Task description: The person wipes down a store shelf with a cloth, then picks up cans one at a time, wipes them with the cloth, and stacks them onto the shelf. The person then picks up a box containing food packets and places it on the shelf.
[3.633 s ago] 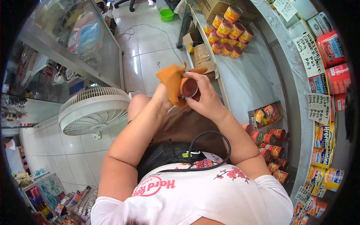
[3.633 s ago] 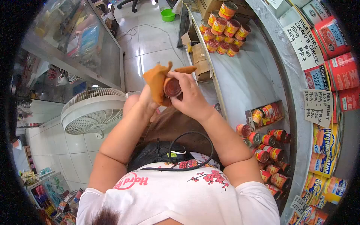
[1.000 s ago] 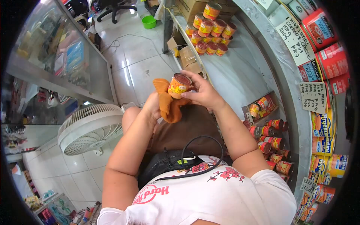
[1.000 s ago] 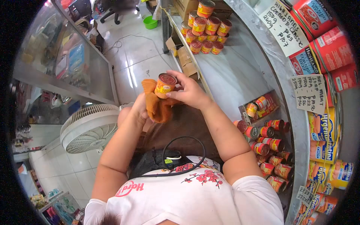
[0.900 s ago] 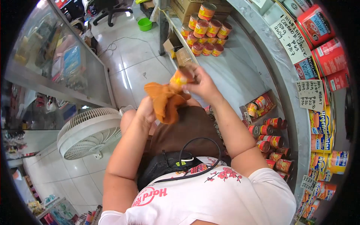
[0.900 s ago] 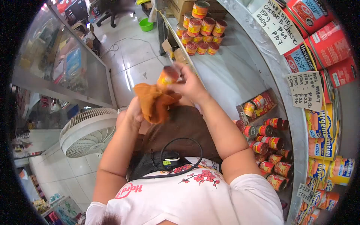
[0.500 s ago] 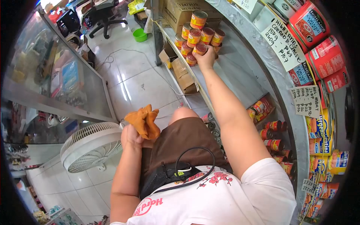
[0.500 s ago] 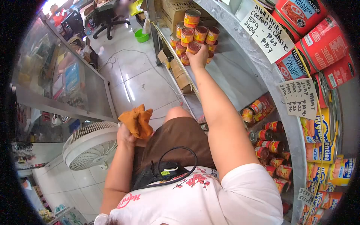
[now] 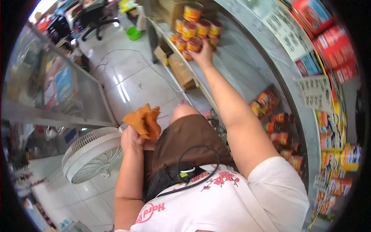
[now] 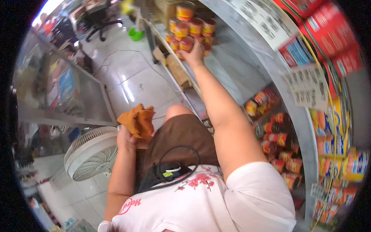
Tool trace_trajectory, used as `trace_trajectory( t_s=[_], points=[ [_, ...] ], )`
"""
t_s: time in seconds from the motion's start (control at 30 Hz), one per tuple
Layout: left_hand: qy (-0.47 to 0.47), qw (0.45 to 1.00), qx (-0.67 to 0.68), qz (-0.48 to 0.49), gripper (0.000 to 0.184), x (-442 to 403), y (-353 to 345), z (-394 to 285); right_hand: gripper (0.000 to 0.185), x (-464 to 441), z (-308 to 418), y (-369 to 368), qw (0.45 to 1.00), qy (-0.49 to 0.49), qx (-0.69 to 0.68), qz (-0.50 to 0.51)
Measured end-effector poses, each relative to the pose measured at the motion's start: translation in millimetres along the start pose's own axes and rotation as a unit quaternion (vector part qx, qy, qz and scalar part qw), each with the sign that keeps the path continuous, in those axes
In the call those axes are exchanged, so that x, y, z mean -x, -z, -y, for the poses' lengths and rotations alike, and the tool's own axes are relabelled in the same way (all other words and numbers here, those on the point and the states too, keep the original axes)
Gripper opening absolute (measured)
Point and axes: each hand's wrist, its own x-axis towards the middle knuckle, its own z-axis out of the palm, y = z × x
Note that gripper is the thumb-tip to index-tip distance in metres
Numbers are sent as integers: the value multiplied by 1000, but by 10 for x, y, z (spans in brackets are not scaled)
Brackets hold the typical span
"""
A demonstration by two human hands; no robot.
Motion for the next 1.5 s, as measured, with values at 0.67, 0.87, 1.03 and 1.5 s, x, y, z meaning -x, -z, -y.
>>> trace_trajectory(
  t_s=[0.67,0.87,1.03,1.5],
  points=[
    [-14,997,0,72,40,122,-101,-3,77,1028,-468,3367,780,-441,417,155],
    [24,990,27,134,36,45,70,-52,61,1091,-625,3530,912,-339,229,24],
    [58,981,11,183,37,69,-95,-49,45,954,381,2980,851,-391,-352,-4],
    [-272,827,-321,372,52,427,-1167,226,46,1318,1731,1142,742,-301,-470,372]
  ],
)
